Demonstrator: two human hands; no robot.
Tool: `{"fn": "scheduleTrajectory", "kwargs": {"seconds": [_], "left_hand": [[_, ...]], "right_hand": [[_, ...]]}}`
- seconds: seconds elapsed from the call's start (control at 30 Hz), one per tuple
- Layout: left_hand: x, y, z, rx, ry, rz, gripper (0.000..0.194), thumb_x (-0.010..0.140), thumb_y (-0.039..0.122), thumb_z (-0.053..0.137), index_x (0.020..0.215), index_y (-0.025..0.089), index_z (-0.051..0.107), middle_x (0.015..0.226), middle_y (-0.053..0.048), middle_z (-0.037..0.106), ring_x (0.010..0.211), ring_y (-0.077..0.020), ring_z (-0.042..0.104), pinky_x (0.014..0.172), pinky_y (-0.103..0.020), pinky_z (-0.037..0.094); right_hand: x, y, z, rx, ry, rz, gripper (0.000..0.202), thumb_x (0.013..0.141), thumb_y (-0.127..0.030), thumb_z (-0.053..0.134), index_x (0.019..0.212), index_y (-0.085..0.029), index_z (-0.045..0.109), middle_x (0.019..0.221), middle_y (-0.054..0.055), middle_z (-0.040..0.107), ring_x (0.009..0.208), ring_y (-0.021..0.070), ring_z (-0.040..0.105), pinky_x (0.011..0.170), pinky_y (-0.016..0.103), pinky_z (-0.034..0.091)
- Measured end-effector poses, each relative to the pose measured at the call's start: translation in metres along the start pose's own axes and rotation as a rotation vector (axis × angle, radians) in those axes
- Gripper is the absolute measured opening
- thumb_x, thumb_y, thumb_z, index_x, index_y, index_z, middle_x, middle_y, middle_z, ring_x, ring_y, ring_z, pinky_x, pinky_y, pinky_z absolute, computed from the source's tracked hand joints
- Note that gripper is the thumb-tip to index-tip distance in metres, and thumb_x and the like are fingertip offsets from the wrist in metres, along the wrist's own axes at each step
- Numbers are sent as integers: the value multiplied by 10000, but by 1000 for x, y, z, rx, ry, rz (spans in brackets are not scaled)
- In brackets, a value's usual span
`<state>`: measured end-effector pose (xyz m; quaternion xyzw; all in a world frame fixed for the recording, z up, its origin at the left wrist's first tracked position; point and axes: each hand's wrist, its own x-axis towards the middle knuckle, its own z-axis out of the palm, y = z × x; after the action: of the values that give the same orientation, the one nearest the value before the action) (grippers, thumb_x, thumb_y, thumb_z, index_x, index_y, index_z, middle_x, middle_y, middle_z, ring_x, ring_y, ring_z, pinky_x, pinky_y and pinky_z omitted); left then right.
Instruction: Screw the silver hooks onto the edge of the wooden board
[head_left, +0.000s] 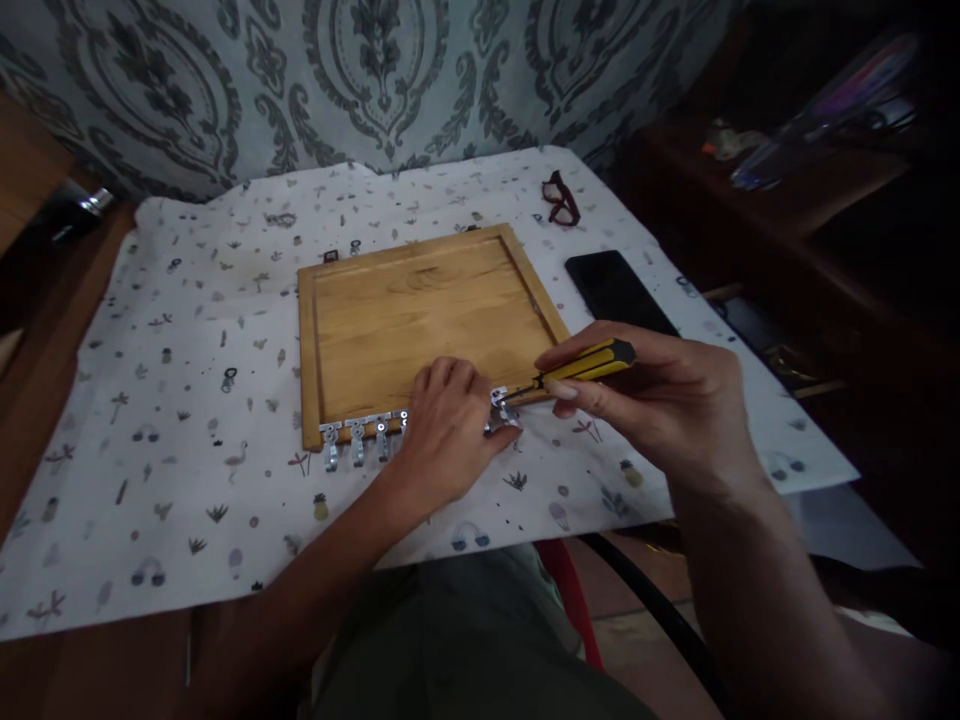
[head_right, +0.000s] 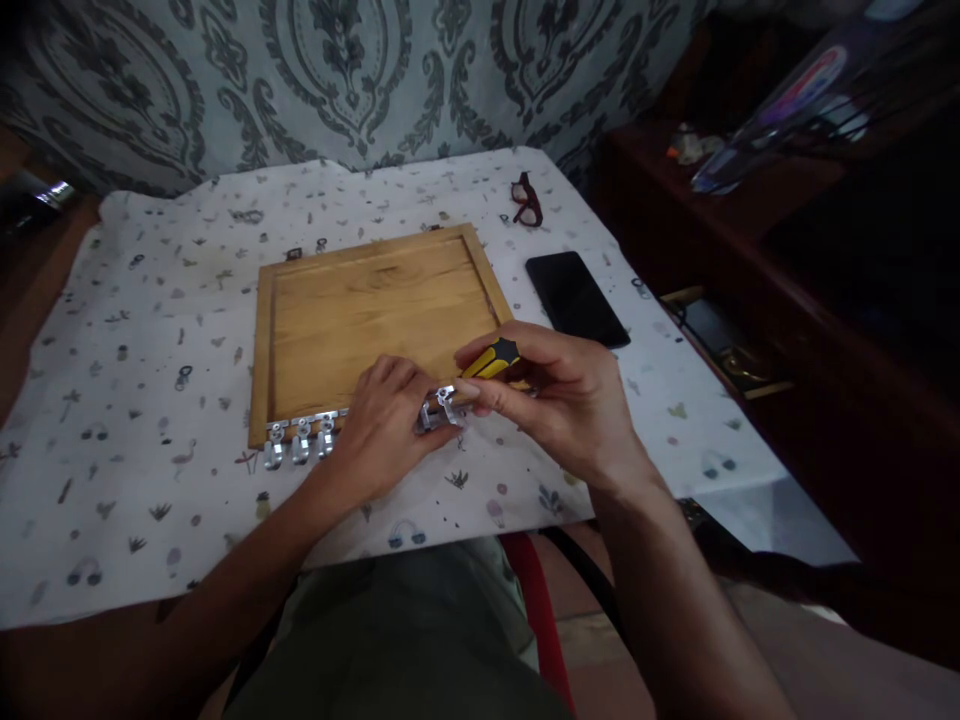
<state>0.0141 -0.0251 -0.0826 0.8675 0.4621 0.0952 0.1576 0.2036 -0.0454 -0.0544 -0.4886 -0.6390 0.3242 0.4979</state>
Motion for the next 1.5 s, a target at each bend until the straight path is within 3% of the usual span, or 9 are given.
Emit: {"fn": "scheduleTrajectory", "kwargs": {"seconds": [0.23, 0.43, 0.57, 0.77, 0.97, 1.2, 1.5], "left_hand": [[-1, -1, 2, 3, -7, 8, 380, 926, 451, 765, 1149, 152, 694, 1153, -100, 655, 1176, -312, 539, 1047, -484, 470], [0, 2, -2, 11, -32, -6, 384, 931, 458, 759, 1139, 144, 687, 1162, -103, 657, 1201, -311, 537, 1063, -469, 460], [0, 2, -1, -1, -23, 0, 370, 927, 433, 769, 1132, 139, 678, 1160, -108, 659, 1198, -314, 537, 1048, -471, 464], [0, 0, -1, 0, -11, 7, 330, 920, 430, 780, 1065, 151, 679, 1151, -104, 665, 1185, -313, 550, 1027, -467, 478], [-1, 0, 0, 9, -3, 10, 359, 915, 454, 782, 1084, 155, 675, 1155, -101, 666, 1185, -313, 548, 1025, -465, 473], [0, 1, 0, 12, -15, 5, 388, 917, 450, 779, 1113, 130, 678, 1176, -114, 664, 1203, -317, 542, 1040, -475, 471], [-1, 0, 3, 14, 11, 15, 363, 929, 450, 764, 1125, 159, 671, 1153, -99, 663, 1176, -312, 542, 1031, -476, 472]], "right_hand": [[-1, 7, 14, -189, 244, -73, 386, 717, -584, 903, 686, -293, 651, 633, -22, 620, 522, 165, 543, 467, 349, 424], [-5, 13, 14, -130, 241, -26, 361, 734, -559, 904, 755, -296, 658, 687, -24, 638, 516, 159, 550, 433, 344, 423], [-8, 13, 15, -154, 240, -72, 308, 766, -525, 895, 780, -306, 679, 707, -21, 654, 541, 164, 585, 455, 349, 449], [-10, 9, 18, -163, 437, -199, 207, 827, -404, 873, 822, -305, 691, 735, -11, 678, 562, 177, 604, 499, 377, 459], [-12, 14, 17, -179, 337, -105, 194, 856, -436, 837, 857, -323, 680, 768, 2, 666, 586, 195, 610, 483, 383, 488], [-13, 20, 19, -161, 300, -106, 164, 860, -384, 840, 870, -321, 689, 777, -12, 651, 601, 181, 613, 503, 368, 487], [-8, 12, 15, -220, 225, -147, 242, 825, -471, 859, 827, -315, 674, 756, -12, 670, 612, 195, 603, 534, 369, 454]]}}
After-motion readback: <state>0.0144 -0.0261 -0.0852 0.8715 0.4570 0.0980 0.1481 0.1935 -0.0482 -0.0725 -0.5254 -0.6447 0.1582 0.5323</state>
